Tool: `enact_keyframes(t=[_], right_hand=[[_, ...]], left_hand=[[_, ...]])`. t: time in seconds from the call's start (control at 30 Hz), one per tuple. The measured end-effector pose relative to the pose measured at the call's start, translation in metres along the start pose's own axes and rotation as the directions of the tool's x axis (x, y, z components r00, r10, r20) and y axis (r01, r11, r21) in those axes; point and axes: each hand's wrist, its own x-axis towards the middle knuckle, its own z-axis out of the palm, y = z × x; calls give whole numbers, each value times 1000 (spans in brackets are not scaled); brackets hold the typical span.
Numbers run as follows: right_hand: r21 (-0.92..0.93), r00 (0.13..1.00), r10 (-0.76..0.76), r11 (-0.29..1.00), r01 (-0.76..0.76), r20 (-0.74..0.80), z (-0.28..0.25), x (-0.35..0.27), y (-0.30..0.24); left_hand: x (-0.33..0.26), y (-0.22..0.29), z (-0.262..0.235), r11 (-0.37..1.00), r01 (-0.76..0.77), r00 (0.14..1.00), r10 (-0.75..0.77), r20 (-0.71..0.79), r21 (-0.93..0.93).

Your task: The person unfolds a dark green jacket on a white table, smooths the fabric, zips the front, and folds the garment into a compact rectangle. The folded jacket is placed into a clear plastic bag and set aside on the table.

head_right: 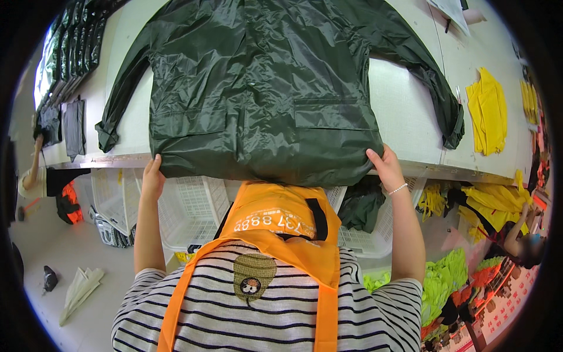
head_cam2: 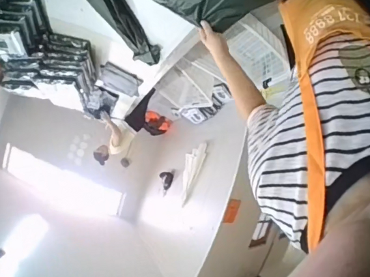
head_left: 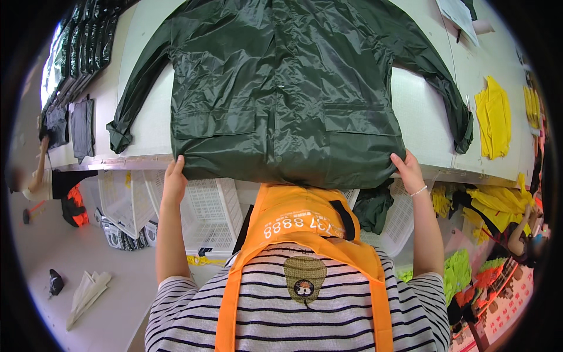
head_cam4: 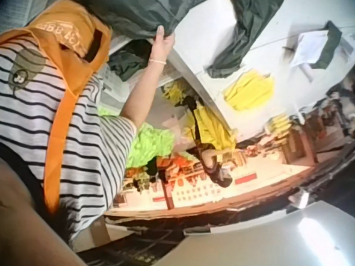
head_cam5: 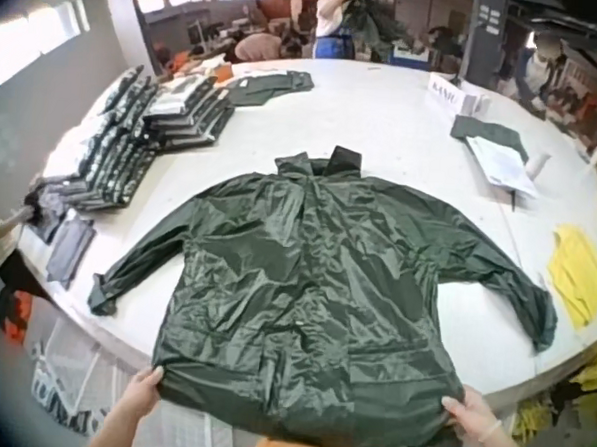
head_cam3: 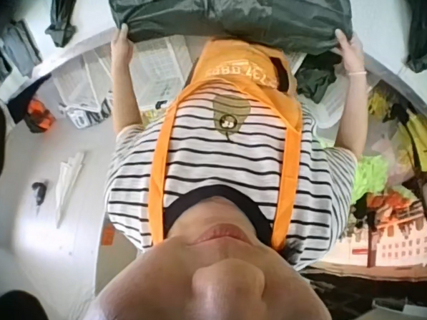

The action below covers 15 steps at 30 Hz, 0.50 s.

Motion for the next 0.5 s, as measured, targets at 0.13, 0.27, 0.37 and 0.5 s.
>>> enact_keyframes(t=[0.13, 0.27, 0.37, 0.5], right_hand=[[-283, 962, -265, 929, 237, -64, -6, 13, 22], [-151, 959, -183, 977, 152, -216, -7, 2, 11], [-24, 967, -79, 997, 76, -241, -27, 4, 21], [26, 931, -168, 982, 186, -323, -30, 7, 22]], left_hand=[[-9, -4, -2, 993, 43, 970, -15, 243, -112], [-13, 12, -9, 987, -47, 985, 72, 154, -154], [-9, 2, -30, 972, 96, 965, -39, 260, -213], [7, -19, -46, 976, 213, 954, -197, 225, -49]])
